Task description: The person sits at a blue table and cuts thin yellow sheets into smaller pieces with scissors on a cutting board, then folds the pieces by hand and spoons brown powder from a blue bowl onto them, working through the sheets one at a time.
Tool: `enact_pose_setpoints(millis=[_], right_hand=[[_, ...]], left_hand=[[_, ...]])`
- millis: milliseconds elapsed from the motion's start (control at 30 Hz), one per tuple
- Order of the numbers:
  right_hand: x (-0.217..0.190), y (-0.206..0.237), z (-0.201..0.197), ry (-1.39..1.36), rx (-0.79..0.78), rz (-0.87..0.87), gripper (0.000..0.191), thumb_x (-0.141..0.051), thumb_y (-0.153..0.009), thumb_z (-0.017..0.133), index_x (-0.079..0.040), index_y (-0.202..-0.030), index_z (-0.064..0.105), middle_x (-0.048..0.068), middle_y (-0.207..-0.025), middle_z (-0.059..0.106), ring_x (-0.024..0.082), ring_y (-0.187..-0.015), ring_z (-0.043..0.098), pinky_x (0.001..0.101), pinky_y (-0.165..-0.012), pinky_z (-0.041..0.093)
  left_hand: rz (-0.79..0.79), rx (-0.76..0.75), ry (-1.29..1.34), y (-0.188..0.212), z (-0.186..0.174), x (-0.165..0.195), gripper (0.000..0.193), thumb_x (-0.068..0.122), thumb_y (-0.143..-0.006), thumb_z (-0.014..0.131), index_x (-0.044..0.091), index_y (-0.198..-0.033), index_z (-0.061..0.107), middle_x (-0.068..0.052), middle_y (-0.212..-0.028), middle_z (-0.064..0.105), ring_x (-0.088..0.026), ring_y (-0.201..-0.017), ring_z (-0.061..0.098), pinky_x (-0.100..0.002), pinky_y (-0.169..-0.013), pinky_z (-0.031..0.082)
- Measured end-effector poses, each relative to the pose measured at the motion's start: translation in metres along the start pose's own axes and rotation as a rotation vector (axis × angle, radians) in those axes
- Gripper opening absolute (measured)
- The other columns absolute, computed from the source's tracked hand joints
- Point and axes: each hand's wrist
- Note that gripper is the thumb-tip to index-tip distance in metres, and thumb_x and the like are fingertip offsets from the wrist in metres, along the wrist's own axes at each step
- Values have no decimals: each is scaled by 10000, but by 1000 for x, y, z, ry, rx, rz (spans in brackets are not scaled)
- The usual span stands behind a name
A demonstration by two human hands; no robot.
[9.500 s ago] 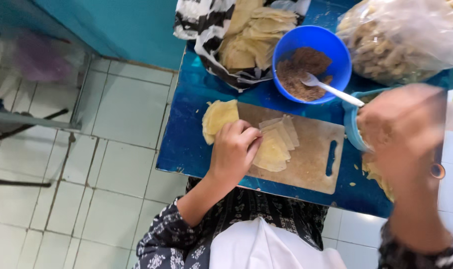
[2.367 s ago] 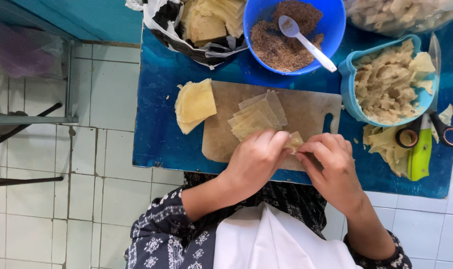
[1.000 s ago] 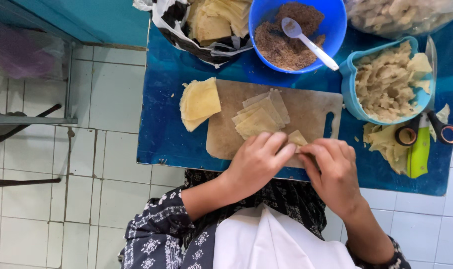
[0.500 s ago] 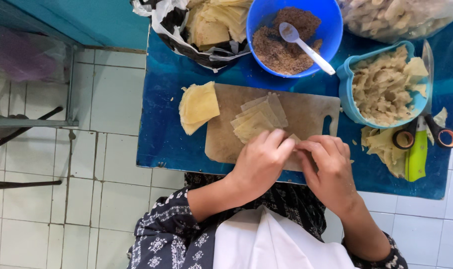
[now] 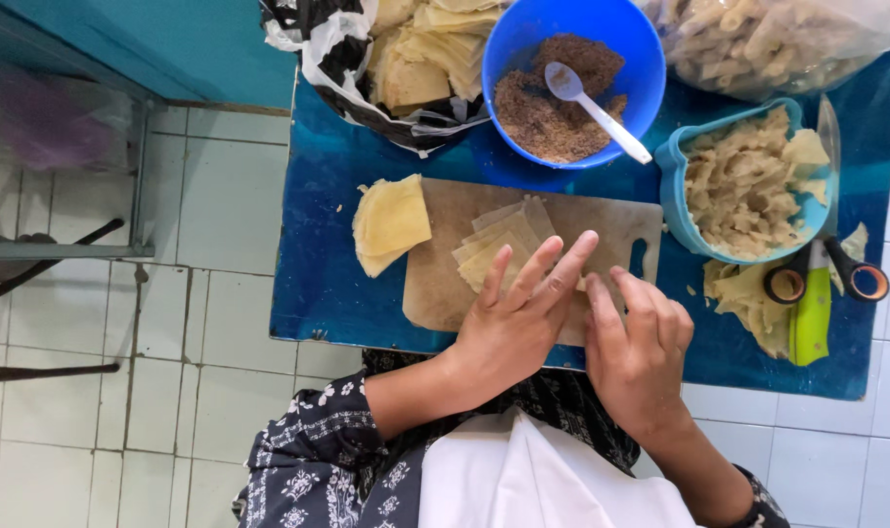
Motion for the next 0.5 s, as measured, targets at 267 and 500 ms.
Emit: enact_pose_setpoints(millis=[267,500], right_hand=[[12,-25,10,-17,-69,-17,250,-124,-904,761,-63,-1145,734,102,-1280,656,300,-1253,571,463,-1052,390],[40,-91,-47,-117,143,-57,205,-7,-961,776,-50,-1143,693,116,-1227,648,305,-1216,609,452,-1082,451]], left_hand=[[-381,3,320,0,-9,-26,543,277,-1048,605,93,-1551,512,-103,-1685,298,-363,-1579,210,-585,-1272,84],[-441,63,300,10,-27,-61,573,284,-1000,670,70,-1510,516,-160,-1646,309,-423,-1530,262,-609,-1226,172]])
Point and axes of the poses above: each hand's wrist, its own y-axis away from the middle knuckle, its own z-axis out of the palm, x = y × z
